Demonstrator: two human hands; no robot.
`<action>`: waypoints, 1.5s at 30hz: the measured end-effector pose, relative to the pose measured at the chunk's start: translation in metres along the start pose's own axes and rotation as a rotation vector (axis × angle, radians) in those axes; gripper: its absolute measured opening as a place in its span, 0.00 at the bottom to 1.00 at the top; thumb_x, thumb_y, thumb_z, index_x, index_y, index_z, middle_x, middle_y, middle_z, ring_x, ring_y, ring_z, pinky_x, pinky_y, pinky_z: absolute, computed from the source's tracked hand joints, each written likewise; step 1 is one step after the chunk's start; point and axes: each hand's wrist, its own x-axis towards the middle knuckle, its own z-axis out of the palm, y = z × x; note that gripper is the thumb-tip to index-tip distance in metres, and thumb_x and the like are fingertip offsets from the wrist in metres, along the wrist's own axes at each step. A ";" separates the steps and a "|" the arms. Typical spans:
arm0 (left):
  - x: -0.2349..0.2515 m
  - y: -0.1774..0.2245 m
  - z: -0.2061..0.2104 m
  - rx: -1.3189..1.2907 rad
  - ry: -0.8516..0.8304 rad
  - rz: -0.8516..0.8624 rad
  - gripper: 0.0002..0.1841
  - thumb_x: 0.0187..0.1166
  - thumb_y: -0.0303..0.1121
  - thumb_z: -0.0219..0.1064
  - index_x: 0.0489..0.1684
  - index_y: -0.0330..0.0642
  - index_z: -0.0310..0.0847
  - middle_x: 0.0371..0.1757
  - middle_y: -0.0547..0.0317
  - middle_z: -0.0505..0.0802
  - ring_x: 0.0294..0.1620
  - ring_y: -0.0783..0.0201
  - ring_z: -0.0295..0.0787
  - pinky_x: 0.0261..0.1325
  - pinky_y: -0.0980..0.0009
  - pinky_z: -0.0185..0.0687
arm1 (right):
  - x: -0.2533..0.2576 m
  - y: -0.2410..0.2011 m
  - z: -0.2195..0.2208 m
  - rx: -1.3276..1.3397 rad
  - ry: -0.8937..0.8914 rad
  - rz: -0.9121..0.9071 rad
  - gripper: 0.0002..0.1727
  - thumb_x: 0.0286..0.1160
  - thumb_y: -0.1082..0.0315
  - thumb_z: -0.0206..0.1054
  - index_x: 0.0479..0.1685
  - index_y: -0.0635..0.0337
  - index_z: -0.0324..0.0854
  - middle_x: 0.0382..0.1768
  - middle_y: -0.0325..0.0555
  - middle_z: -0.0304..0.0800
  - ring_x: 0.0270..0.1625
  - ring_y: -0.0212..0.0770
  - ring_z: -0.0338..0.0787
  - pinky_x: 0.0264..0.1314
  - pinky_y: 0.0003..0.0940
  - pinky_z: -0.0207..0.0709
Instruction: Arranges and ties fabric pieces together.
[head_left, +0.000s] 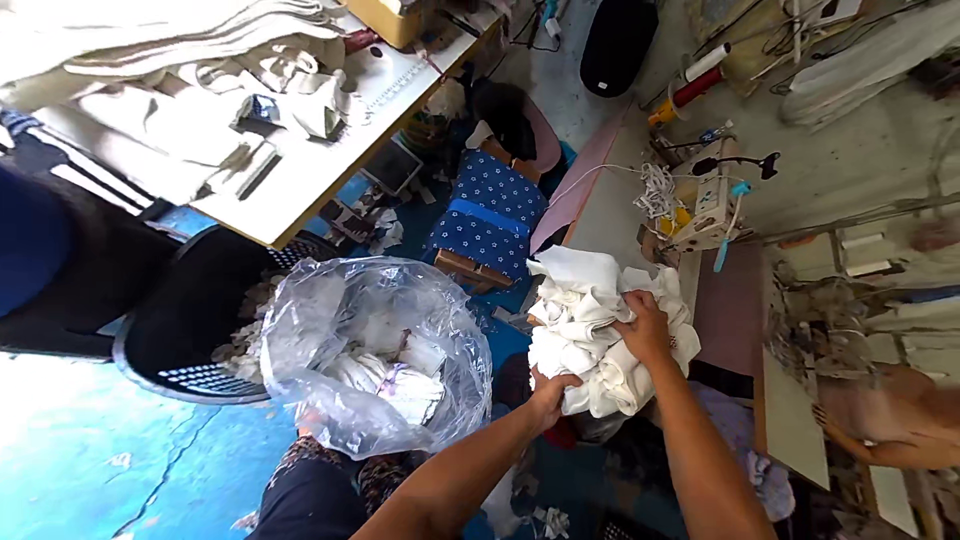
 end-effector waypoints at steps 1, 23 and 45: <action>-0.001 0.003 0.004 0.073 -0.004 0.098 0.66 0.51 0.14 0.77 0.92 0.53 0.27 0.72 0.31 0.78 0.62 0.41 0.87 0.55 0.46 0.89 | -0.009 0.008 0.002 0.033 0.066 -0.007 0.30 0.65 0.62 0.79 0.71 0.58 0.84 0.75 0.65 0.77 0.73 0.68 0.80 0.73 0.72 0.67; -0.006 0.130 0.054 1.437 -0.217 1.143 0.15 0.81 0.28 0.62 0.62 0.34 0.85 0.67 0.40 0.87 0.75 0.43 0.78 0.79 0.45 0.71 | -0.089 0.012 0.078 0.224 0.780 0.278 0.33 0.42 0.66 0.73 0.59 0.69 0.82 0.73 0.81 0.69 0.74 0.81 0.72 0.69 0.74 0.69; 0.015 0.102 0.055 1.828 -0.446 1.224 0.16 0.77 0.29 0.67 0.62 0.42 0.89 0.72 0.49 0.88 0.82 0.47 0.76 0.89 0.40 0.56 | -0.054 0.068 0.001 1.554 1.054 0.464 0.21 0.90 0.61 0.57 0.73 0.64 0.69 0.56 0.53 0.90 0.57 0.46 0.92 0.63 0.47 0.87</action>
